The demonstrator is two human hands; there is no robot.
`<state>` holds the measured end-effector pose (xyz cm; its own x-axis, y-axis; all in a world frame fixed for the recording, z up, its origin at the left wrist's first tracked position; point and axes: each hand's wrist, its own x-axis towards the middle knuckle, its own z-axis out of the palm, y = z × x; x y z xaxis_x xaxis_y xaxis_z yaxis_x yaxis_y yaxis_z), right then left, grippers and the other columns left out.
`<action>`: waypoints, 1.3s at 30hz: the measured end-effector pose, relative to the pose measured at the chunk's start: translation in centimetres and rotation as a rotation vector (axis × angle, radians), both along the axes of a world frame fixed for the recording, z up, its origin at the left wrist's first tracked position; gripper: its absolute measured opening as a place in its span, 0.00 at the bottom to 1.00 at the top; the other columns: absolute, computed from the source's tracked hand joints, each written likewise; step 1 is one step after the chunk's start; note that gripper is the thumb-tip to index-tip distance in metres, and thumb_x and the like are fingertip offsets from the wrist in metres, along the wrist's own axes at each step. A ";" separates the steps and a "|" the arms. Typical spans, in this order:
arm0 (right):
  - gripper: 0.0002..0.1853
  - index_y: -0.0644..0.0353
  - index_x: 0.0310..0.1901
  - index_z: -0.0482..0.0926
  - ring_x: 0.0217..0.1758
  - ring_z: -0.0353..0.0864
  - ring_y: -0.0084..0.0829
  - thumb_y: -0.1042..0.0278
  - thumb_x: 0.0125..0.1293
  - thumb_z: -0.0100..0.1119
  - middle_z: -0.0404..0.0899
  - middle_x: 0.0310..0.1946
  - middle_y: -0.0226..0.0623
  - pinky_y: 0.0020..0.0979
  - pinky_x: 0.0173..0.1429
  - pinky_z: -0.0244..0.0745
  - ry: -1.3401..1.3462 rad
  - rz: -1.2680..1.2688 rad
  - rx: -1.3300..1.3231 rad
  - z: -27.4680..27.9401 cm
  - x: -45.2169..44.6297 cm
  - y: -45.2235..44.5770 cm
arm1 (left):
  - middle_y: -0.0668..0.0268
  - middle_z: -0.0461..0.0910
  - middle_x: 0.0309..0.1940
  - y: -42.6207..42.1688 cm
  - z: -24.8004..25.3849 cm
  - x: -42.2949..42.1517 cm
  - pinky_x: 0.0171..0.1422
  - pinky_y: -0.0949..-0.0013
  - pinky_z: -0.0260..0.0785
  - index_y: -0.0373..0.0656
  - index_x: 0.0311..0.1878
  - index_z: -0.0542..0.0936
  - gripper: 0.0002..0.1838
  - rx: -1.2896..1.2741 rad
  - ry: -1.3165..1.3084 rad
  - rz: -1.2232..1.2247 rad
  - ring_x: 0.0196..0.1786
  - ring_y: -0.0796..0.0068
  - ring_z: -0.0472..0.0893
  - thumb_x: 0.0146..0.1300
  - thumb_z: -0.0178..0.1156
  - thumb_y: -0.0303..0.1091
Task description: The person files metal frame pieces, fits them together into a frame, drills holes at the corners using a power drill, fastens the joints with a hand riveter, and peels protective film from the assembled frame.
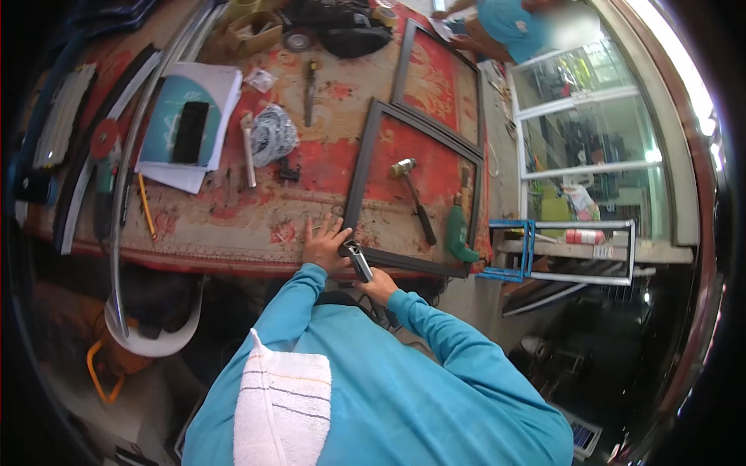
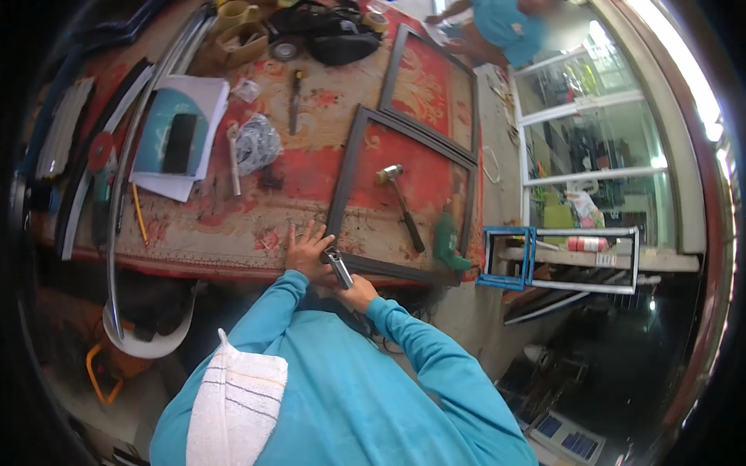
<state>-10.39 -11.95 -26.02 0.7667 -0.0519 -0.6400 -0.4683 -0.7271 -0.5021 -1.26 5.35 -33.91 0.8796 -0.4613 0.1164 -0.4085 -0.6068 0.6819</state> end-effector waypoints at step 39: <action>0.26 0.66 0.52 0.77 0.52 0.82 0.50 0.62 0.52 0.67 0.81 0.47 0.54 0.42 0.56 0.75 -0.456 -0.295 0.096 3.8 -3.0 -7.4 | 0.55 0.81 0.61 7.3 4.1 -1.8 0.70 0.55 0.69 0.40 0.42 0.88 0.14 -0.151 0.412 -0.054 0.63 0.53 0.80 0.67 0.64 0.42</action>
<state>-13.36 -19.35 -22.22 0.9291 -0.2638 -0.2593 -0.3649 -0.5388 -0.7593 -3.10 12.63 -29.85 0.8420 -0.5122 -0.1693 -0.1121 -0.4731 0.8739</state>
